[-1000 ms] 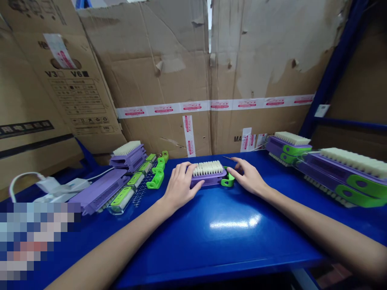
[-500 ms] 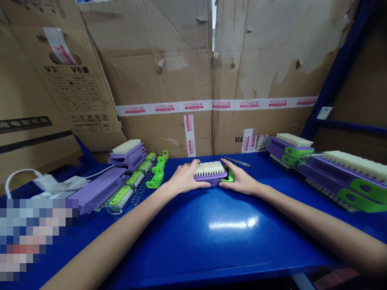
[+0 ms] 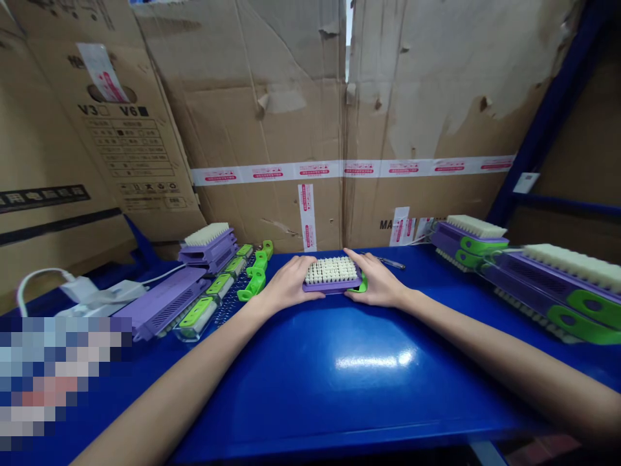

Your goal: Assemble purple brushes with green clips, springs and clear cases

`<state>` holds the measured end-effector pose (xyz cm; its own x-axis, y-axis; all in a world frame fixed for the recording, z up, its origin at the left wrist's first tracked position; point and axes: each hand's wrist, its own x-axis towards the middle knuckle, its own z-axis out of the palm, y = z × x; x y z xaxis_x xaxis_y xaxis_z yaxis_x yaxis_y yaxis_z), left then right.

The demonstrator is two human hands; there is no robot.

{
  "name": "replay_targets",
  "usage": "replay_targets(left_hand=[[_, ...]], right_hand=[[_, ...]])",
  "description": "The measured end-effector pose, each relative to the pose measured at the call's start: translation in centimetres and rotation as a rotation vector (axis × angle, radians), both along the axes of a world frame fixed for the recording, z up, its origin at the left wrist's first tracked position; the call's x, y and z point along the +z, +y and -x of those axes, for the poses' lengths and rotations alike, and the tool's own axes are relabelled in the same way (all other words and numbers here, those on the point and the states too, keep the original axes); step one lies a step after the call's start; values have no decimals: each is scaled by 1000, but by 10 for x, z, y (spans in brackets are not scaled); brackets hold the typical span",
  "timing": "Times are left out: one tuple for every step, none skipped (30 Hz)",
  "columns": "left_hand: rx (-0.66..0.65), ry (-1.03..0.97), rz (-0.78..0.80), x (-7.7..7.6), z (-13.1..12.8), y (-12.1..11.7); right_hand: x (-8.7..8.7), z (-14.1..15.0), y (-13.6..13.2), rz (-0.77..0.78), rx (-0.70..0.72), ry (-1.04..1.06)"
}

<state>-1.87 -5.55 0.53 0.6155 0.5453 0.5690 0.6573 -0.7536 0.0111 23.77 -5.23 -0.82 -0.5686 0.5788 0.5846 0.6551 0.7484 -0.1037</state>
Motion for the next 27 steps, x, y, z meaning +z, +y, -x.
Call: replay_targets(left_hand=[[-14, 13, -56, -1, 1, 1], [-31, 24, -108, -2, 3, 1], [-48, 34, -152, -2, 4, 2], [-66, 42, -189, -3, 5, 2], [-85, 47, -221, -4, 5, 2], [-104, 48, -246, -5, 6, 1], [-119, 42, -263, -6, 6, 1], [-130, 28, -274, -7, 5, 0], [-136, 13, -279, -8, 5, 0], [-138, -2, -279, -9, 4, -1], [-137, -13, -275, -9, 4, -2], [-135, -19, -269, -10, 3, -2], [-133, -21, -264, -10, 3, -2], [-134, -20, -262, -11, 2, -2], [-136, -18, -261, -11, 2, -3], [-140, -15, -262, -11, 1, -3], [-146, -12, -263, -11, 1, -3], [-153, -9, -262, -10, 1, -3], [-159, -7, -260, -10, 1, -3], [-165, -6, -257, -10, 1, -3], [-169, -6, -251, -10, 1, -3], [-172, -8, -245, -10, 1, -3], [-173, -11, -238, -10, 1, -3], [-174, -13, -230, -10, 2, -2], [-177, -11, -223, -10, 3, -2], [-179, -8, -218, -10, 4, -1], [-180, -3, -216, -10, 4, -1]], right_hand=[[0, 0, -1, -38, 10, 9], [0, 0, -2, -78, 23, 17], [0, -1, -3, -117, 38, 17], [0, -2, -5, -153, 49, 10], [0, -3, -7, -186, 55, -3], [0, -5, -9, -216, 56, -20], [0, -6, -10, -244, 53, -35], [0, -7, -12, -266, 48, -46], [0, -8, -13, -281, 43, -55], [0, -8, -13, -289, 43, -60], [0, -8, -13, -291, 45, -62], [0, -8, -14, -289, 46, -61], [0, -8, -14, -284, 47, -58], [0, -7, -14, -280, 45, -55], [0, -7, -14, -278, 42, -51], [0, -6, -15, -276, 39, -48], [0, -6, -15, -275, 36, -46], [0, -6, -16, -279, 38, -45], [0, -5, -17, -284, 43, -44], [1, -5, -18, -290, 52, -43], [2, -5, -19, -295, 62, -42], [3, -5, -20, -297, 70, -40], [4, -5, -21, -297, 79, -38], [5, -6, -22, -295, 90, -40], [6, -6, -23, -291, 103, -48], [7, -6, -23, -289, 119, -59], [8, -7, -24, -289, 135, -72]])
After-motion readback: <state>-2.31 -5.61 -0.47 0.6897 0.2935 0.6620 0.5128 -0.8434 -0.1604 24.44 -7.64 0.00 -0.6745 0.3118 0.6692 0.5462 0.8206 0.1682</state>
